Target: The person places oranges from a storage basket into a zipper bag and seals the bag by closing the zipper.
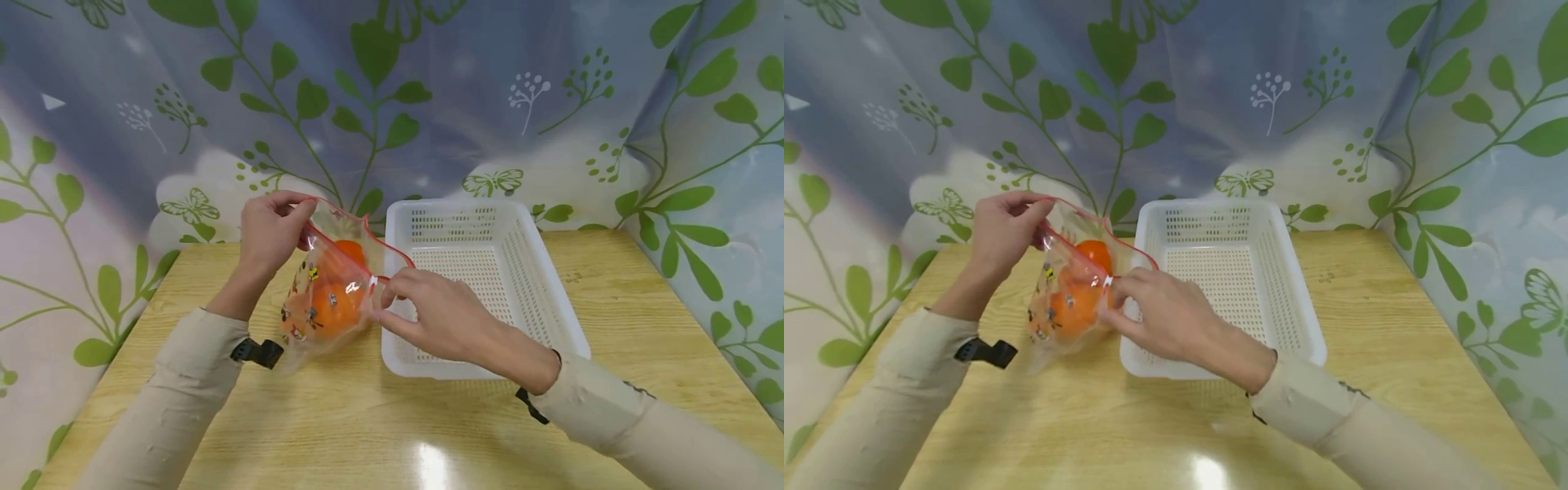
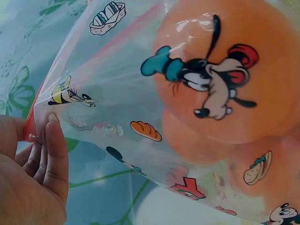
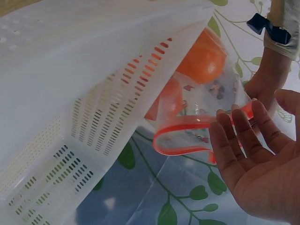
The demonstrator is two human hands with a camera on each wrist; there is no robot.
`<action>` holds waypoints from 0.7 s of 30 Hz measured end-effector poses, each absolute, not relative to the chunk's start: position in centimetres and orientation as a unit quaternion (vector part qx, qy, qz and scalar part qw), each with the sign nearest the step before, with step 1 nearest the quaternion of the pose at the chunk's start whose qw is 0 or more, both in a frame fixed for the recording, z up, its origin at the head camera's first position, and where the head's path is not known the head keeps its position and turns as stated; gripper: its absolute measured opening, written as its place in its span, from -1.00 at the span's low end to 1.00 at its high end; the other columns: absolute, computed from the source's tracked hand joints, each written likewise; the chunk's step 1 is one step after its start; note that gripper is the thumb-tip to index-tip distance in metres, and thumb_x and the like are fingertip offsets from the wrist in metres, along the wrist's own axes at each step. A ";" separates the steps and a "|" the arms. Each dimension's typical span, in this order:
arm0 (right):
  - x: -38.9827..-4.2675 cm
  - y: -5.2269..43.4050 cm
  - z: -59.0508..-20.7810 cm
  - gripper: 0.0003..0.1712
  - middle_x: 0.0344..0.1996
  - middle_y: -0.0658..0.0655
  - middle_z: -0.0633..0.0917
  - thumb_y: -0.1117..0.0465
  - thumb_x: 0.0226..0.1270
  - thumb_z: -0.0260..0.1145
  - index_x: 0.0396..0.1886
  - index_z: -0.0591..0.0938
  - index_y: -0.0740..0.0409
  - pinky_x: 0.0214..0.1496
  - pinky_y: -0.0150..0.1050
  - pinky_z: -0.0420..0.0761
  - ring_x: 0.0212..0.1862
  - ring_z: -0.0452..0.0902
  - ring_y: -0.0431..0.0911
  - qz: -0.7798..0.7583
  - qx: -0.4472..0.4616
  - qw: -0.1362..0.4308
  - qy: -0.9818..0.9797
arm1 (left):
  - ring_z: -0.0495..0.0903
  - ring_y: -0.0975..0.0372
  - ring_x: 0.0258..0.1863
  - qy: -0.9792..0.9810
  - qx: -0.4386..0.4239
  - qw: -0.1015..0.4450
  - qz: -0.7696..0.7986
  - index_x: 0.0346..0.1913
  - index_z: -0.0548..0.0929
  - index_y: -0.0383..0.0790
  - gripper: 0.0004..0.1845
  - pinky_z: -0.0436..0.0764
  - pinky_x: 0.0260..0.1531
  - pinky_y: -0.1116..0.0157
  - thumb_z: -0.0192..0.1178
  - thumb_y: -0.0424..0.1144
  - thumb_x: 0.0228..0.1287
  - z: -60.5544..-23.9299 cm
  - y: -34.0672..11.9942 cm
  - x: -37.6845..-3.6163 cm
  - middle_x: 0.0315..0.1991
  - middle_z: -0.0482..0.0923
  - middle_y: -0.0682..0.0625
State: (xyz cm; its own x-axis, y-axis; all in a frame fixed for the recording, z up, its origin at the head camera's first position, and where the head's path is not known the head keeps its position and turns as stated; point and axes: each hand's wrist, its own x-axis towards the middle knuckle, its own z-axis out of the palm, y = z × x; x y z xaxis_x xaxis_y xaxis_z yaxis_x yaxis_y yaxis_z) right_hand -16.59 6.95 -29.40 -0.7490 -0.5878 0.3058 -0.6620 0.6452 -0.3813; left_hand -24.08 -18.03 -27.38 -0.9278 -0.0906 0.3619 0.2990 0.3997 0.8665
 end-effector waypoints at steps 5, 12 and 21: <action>-17.4 6.5 -29.6 -0.78 -0.23 -0.23 0.59 -0.19 0.33 0.20 -0.29 0.62 -0.22 -0.54 -0.31 0.44 -0.34 0.46 -0.29 0.233 0.337 0.061 -0.910 | 0.52 0.21 -0.81 -0.771 -0.044 0.190 -0.606 -0.16 0.67 -0.40 -0.76 0.60 -0.69 0.29 0.20 -0.25 0.31 -27.7 -18.5 -24.4 -0.68 0.57 -0.08; -19.0 5.9 -29.5 -0.73 -0.18 -0.20 0.63 -0.19 0.33 0.19 -0.22 0.62 -0.16 -0.37 -0.27 0.53 -0.15 0.54 -0.26 0.247 0.306 0.021 -0.919 | 0.54 0.22 -0.79 -0.707 -0.001 0.186 -0.683 -0.14 0.64 -0.40 -0.78 0.62 -0.66 0.25 0.23 -0.28 0.29 -27.8 -18.8 -24.4 -0.65 0.61 -0.07; -22.3 5.5 -29.6 -0.63 -0.30 -0.05 0.62 -0.18 0.36 0.16 -0.18 0.52 0.02 -0.32 -0.23 0.52 -0.31 0.56 -0.19 0.298 0.237 -0.017 -0.925 | 0.59 0.19 -0.74 -0.665 0.011 0.179 -0.725 -0.15 0.57 -0.37 -0.83 0.64 -0.62 0.25 0.22 -0.32 0.28 -27.5 -18.6 -23.9 -0.61 0.62 -0.11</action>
State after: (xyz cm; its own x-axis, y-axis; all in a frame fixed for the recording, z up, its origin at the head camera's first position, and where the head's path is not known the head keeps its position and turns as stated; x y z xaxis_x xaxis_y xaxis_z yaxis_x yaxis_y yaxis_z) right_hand -22.27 5.49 -29.61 -0.8872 -0.4482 0.1092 -0.4276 0.7101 -0.5594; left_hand -23.94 -18.58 -27.55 -0.9355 -0.2747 0.2223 0.2453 -0.0523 0.9680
